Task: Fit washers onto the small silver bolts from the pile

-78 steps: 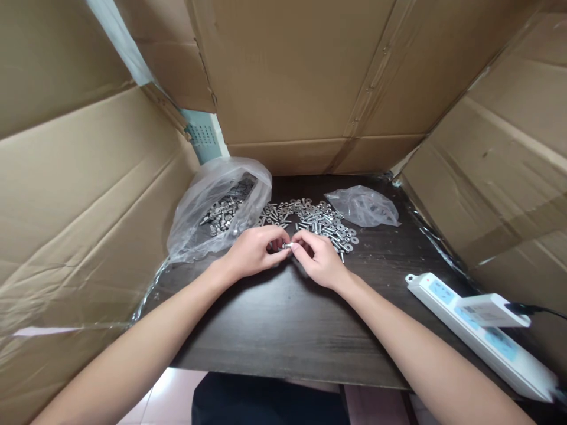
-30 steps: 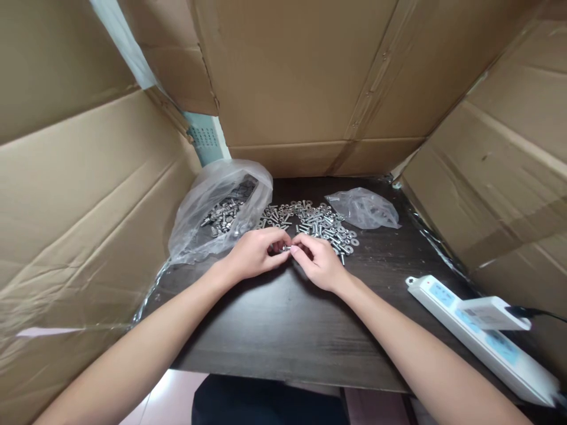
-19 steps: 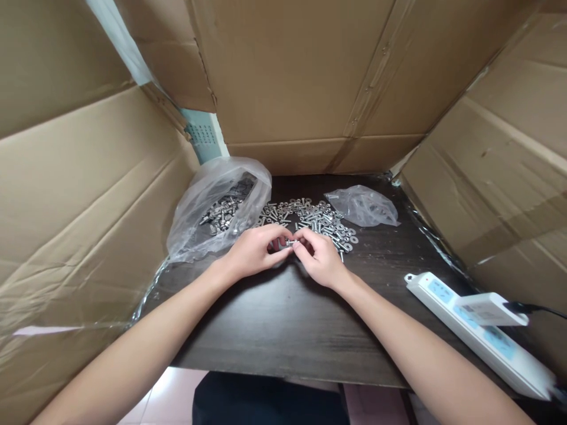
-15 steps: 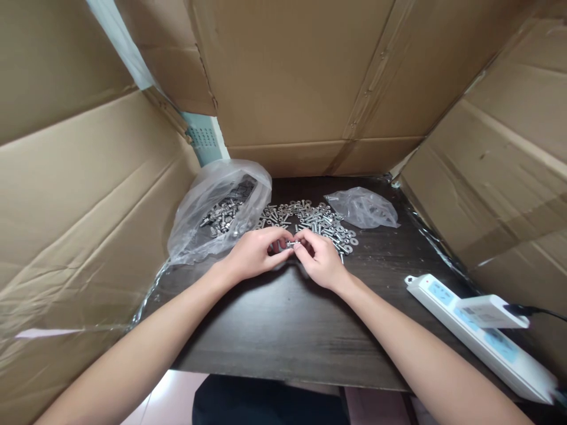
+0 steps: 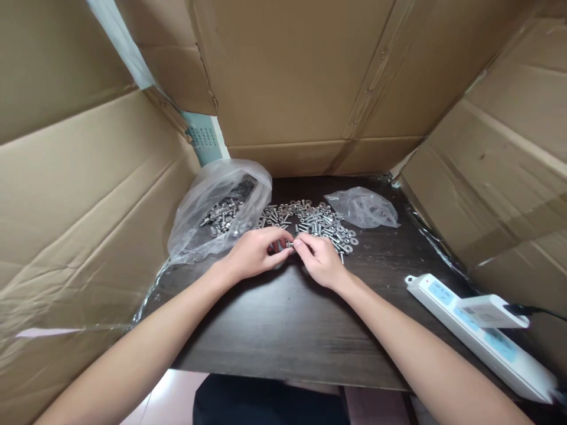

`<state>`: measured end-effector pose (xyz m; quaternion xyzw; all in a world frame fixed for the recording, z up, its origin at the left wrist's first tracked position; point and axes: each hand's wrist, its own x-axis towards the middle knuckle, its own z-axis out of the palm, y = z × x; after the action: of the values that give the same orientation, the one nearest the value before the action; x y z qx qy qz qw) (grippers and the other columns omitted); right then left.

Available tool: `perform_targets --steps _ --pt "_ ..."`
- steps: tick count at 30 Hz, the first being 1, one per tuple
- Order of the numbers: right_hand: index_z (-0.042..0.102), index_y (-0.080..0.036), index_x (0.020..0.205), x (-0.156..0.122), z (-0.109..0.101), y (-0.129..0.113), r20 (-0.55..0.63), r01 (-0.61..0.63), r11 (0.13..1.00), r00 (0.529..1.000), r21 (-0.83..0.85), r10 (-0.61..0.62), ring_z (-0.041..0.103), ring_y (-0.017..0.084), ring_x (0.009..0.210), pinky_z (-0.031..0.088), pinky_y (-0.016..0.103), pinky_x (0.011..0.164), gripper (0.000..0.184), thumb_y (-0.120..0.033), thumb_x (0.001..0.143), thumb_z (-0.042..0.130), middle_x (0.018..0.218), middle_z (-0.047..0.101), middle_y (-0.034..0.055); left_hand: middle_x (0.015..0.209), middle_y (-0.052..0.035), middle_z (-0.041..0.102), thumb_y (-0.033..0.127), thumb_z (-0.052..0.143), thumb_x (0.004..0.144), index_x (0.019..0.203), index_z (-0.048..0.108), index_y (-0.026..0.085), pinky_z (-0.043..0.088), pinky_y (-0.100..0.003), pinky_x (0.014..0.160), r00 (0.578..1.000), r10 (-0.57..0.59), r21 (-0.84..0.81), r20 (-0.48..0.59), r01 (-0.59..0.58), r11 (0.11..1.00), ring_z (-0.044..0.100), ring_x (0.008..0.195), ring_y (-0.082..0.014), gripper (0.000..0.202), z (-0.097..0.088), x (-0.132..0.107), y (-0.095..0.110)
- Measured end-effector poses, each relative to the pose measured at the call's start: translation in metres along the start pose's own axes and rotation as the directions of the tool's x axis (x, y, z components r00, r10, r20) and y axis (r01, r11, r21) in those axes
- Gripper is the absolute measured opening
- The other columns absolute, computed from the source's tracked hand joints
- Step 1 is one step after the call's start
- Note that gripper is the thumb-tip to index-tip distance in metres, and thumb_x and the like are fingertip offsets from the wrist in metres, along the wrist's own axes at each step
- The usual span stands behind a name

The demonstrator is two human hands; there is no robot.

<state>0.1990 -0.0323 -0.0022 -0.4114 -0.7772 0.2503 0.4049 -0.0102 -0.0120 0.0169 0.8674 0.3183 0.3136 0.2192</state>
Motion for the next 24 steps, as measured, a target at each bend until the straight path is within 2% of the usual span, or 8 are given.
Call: perform_targets --steps 12,19,24 --pt "0.049 -0.02 0.068 0.0006 -0.002 -0.0001 0.008 -0.048 0.998 0.999 -0.036 0.048 0.046 0.015 0.055 0.03 0.03 0.058 0.041 -0.035 0.105 0.043 0.059 0.048 -0.0018 0.095 -0.0016 0.071 0.028 0.065 0.098 0.108 0.068 0.019 0.051 -0.026 0.07 1.0 0.007 -0.003 -0.005 -0.007 1.0 0.066 0.075 -0.014 0.014 0.001 0.0 -0.0006" --pt "0.06 -0.02 0.095 0.0011 -0.0044 -0.0032 -0.056 -0.013 1.0 0.998 0.007 0.013 0.056 0.018 0.068 0.039 0.03 0.065 0.016 -0.027 0.1 0.046 0.08 0.063 0.0021 0.097 -0.003 0.073 0.029 0.065 0.098 0.11 0.069 0.019 0.052 -0.029 0.074 1.0 -0.006 0.012 -0.014 0.006 1.0 0.068 0.078 -0.0164 0.016 -0.0014 -0.0004 -0.0007" --pt "0.061 -0.02 0.09 0.0017 -0.0042 -0.0026 -0.014 0.021 1.0 1.0 0.002 -0.021 0.057 0.018 0.067 0.04 0.03 0.066 0.015 -0.025 0.098 0.049 0.077 0.062 0.0018 0.094 -0.0019 0.072 0.027 0.066 0.097 0.108 0.068 0.019 0.052 -0.027 0.072 1.0 -0.008 -0.001 -0.018 0.008 1.0 0.066 0.075 -0.0149 0.014 -0.0012 0.0001 -0.0008"
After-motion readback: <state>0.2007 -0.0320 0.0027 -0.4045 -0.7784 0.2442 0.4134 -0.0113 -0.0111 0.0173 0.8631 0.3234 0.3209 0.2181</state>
